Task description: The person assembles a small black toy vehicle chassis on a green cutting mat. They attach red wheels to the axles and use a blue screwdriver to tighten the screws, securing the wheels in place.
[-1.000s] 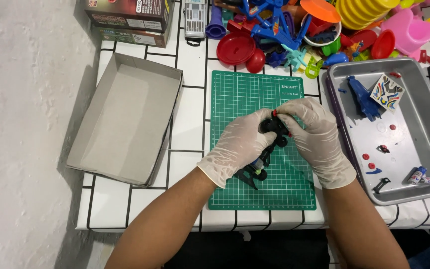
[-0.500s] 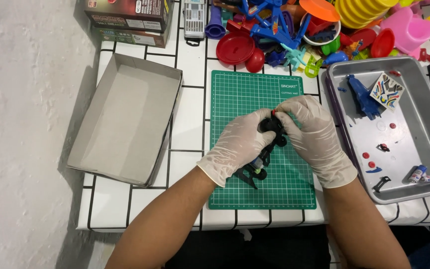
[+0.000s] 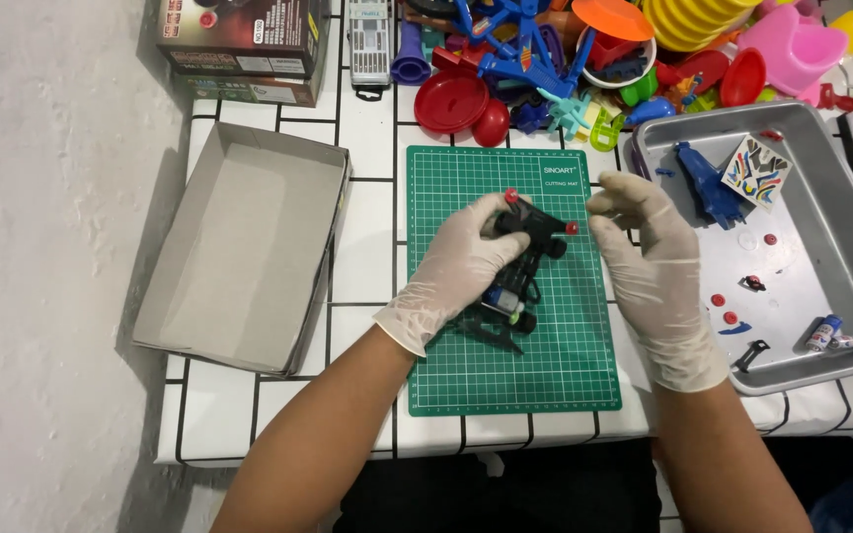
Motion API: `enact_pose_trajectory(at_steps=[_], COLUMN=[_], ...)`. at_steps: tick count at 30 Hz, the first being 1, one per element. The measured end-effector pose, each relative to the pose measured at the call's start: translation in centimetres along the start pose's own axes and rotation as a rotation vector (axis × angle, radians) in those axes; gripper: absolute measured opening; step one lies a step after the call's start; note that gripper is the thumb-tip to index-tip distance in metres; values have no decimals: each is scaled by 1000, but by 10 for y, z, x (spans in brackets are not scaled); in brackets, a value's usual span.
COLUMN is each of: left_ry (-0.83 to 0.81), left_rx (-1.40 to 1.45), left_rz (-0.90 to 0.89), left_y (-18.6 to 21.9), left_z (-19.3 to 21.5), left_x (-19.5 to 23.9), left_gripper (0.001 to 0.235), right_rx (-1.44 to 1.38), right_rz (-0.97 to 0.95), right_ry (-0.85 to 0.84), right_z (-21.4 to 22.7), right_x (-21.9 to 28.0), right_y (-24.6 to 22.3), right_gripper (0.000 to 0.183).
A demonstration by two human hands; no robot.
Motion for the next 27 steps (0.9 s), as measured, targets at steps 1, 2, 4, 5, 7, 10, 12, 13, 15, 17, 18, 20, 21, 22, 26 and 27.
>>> enact_pose_trajectory(at_steps=[1, 2, 4, 5, 7, 10, 12, 13, 15, 17, 18, 20, 21, 22, 26, 27], left_ry=[-2, 42, 80, 98, 110, 154, 160, 156, 74, 16, -39, -76, -106, -117, -91, -75], left_rx=[-3, 142, 282, 347, 409, 487, 536, 533, 565, 589, 616, 576, 536, 534, 630, 650], left_rz=[1, -45, -93, -102, -111, -130, -150, -152, -144, -113, -80, -12, 54, 57, 63, 69], left_y=[-6, -10, -14, -13, -14, -15, -18, -13, -1, -3, -4, -10, -15, -17, -25, -27], left_z=[0, 1, 1, 1, 0, -2, -2, -1, -2, -6, -10, -14, -18, -20, -22, -22], left_x=[-4, -8, -12, -12, -11, -11, -13, -8, 0, 2, 3, 0, -1, -2, -7, -8], left_gripper=[37, 34, 32, 28, 25, 26, 29, 29, 35, 35, 36, 38, 40, 40, 38, 39], right_rx=[-1, -20, -39, -112, -186, -325, -434, -437, -468, -479, -487, -482, -478, -476, -374, -323], right_rz=[-2, -48, -95, -214, -335, -609, -676, -675, -666, -652, -639, -635, -630, -633, -659, -651], right_ry=[3, 24, 52, 8, -30, -164, -213, -208, -193, -186, -182, -181, -187, -176, -169, -160], right_z=[2, 6, 8, 4, -1, -12, -22, -22, -22, -19, -16, -11, -7, -1, 28, 37], right_x=[5, 10, 19, 23, 31, 39, 40, 39, 37, 37, 37, 39, 40, 39, 38, 38], right_y=[-3, -5, -7, -4, 2, 16, 21, 18, 11, 13, 14, 22, 26, 19, -5, -10], right_gripper=[35, 36, 36, 40, 44, 55, 59, 59, 60, 59, 59, 62, 65, 65, 70, 68])
Point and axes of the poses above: each hand's wrist, its own x-axis away from the middle knuckle, its own z-axis out of the back of the hand, y = z × x, the point moved 3 cm from there along -x, towards the middle knuckle, and after that the axes turned 3 degrees about y, right-handed, at the moved point
